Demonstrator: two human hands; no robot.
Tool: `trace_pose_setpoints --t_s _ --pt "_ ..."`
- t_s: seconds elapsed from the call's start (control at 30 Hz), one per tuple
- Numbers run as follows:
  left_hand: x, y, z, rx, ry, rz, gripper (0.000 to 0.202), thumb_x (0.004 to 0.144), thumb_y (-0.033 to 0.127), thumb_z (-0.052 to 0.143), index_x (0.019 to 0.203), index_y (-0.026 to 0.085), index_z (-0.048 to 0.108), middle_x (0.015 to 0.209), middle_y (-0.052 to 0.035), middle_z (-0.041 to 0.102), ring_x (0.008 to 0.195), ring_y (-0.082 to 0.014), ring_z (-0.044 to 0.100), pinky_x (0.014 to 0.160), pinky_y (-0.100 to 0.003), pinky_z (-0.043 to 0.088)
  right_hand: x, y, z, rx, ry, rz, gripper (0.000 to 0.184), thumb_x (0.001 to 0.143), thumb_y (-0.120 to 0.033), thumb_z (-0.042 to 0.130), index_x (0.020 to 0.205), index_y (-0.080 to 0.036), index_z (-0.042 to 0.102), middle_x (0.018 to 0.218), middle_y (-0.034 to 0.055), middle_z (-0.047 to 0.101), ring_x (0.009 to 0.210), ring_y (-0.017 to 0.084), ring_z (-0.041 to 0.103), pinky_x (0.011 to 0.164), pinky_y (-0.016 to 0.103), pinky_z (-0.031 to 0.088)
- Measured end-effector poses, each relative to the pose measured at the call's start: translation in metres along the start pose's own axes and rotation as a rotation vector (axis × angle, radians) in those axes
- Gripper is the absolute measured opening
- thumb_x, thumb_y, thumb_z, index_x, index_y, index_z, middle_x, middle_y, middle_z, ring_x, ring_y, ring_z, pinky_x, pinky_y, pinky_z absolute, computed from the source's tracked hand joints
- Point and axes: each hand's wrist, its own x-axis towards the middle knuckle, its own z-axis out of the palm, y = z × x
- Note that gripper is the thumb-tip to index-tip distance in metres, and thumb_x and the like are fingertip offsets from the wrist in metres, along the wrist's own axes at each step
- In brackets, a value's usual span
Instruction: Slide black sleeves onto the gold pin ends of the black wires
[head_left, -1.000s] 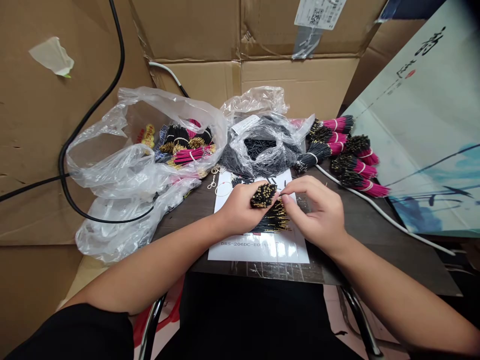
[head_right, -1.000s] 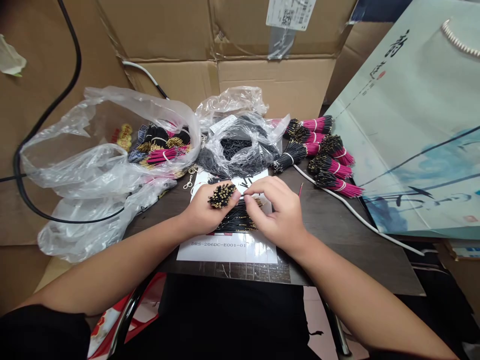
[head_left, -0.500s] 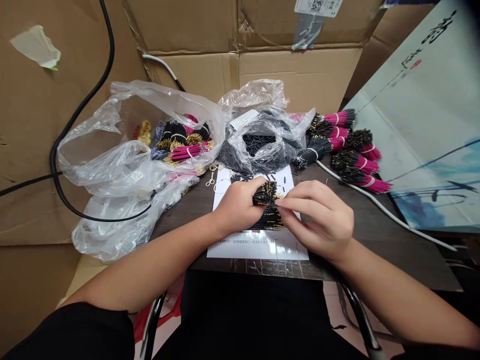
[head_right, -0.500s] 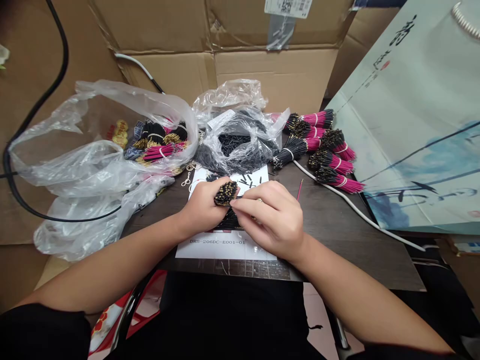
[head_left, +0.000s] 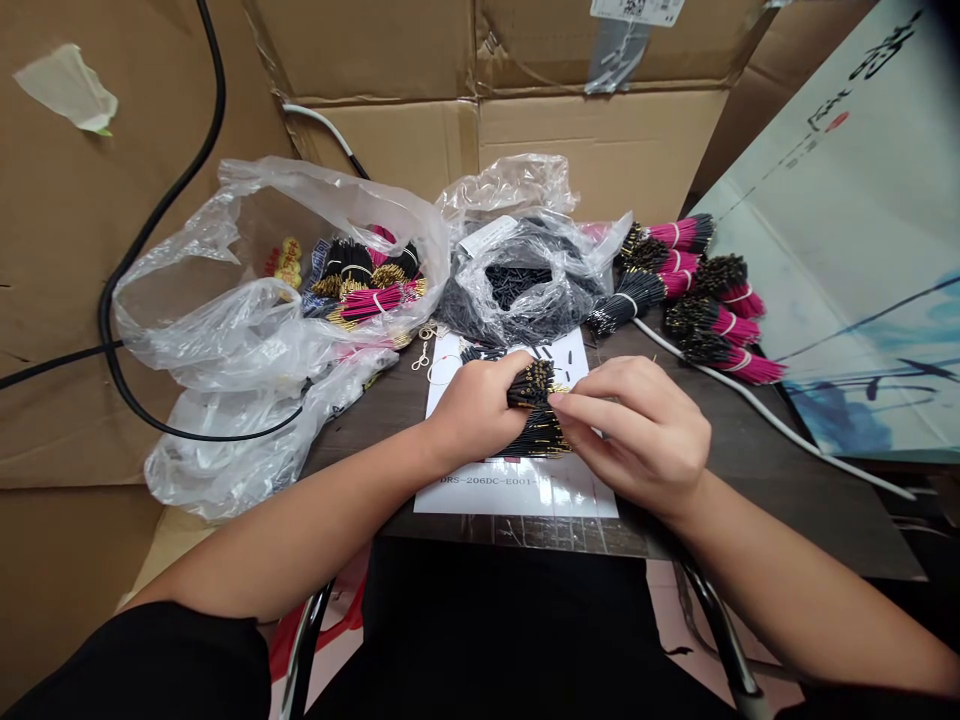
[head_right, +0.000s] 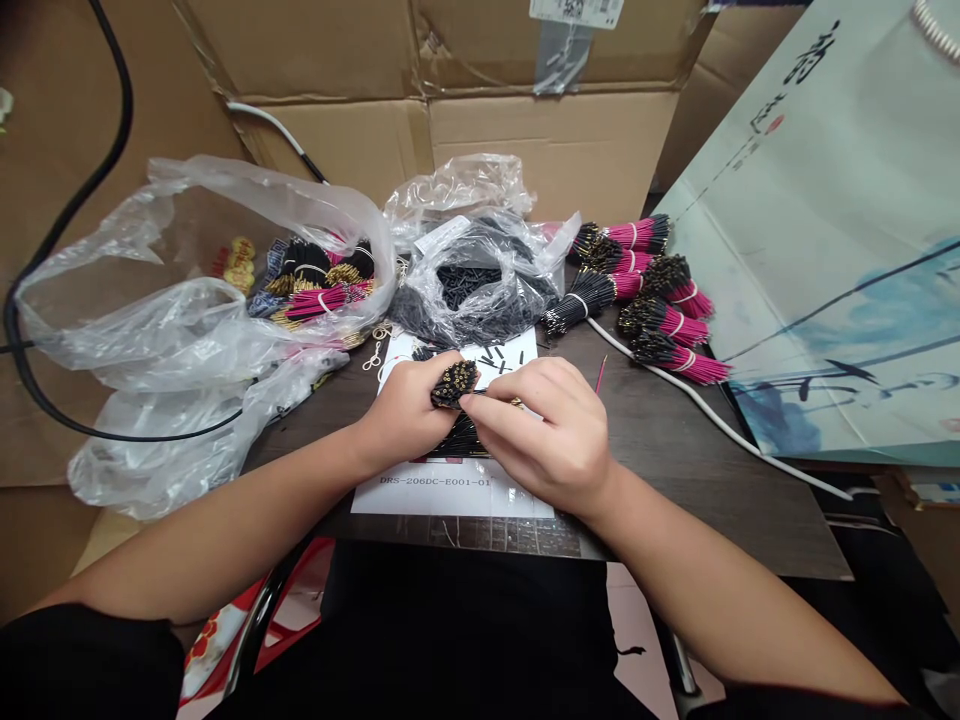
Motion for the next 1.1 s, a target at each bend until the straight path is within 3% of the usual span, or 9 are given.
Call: trace_pose_setpoints --t_s 0.4,0.87,1.0,1.1 --pt "0.0003 -0.0011 0.0001 0.084 -0.006 -0.038 0.007 0.074 0.022 0.051 0.08 0.018 0.051 0.063 0.0007 0.054 0.057 -0.0114 0.045 0.057 -0.023 0.029 0.0052 -0.002 -0.0024 -0.187 0.054 -0.119 0.03 0.071 -0.014 0.072 0.098 -0.025 0.065 0.079 -0.0008 0.068 0.071 0.014 0.057 0.076 0.036 0.051" --pt "-0.0005 -0.0006 -0.0004 0.124 -0.025 -0.043 0.007 0.074 0.022 0.05 0.08 0.018 0.049 0.064 -0.0001 0.055 0.059 -0.0128 0.047 0.056 -0.023 0.027 0.0001 -0.0033 0.0017 -0.012 -0.044 0.014 0.032 0.072 -0.012 0.07 0.101 -0.024 0.066 0.082 0.001 0.067 0.078 0.016 0.059 0.076 0.037 0.05" --pt "-0.001 0.0008 -0.0009 0.117 -0.023 -0.048 0.008 0.073 0.02 0.049 0.081 0.018 0.049 0.065 -0.0002 0.054 0.06 -0.0132 0.047 0.057 -0.024 0.028 -0.0013 -0.002 0.0033 -0.119 0.033 -0.108 0.038 0.07 -0.012 0.072 0.106 -0.024 0.066 0.085 0.0012 0.068 0.076 0.015 0.06 0.078 0.037 0.053" --pt "-0.0011 0.002 -0.0015 0.068 -0.009 -0.05 0.006 0.075 0.023 0.05 0.079 0.018 0.049 0.064 0.0001 0.054 0.058 -0.0122 0.045 0.057 -0.023 0.029 -0.0034 -0.0037 0.0054 -0.207 0.054 -0.183 0.045 0.07 -0.016 0.073 0.113 -0.022 0.063 0.098 0.0044 0.069 0.083 0.017 0.061 0.082 0.038 0.054"
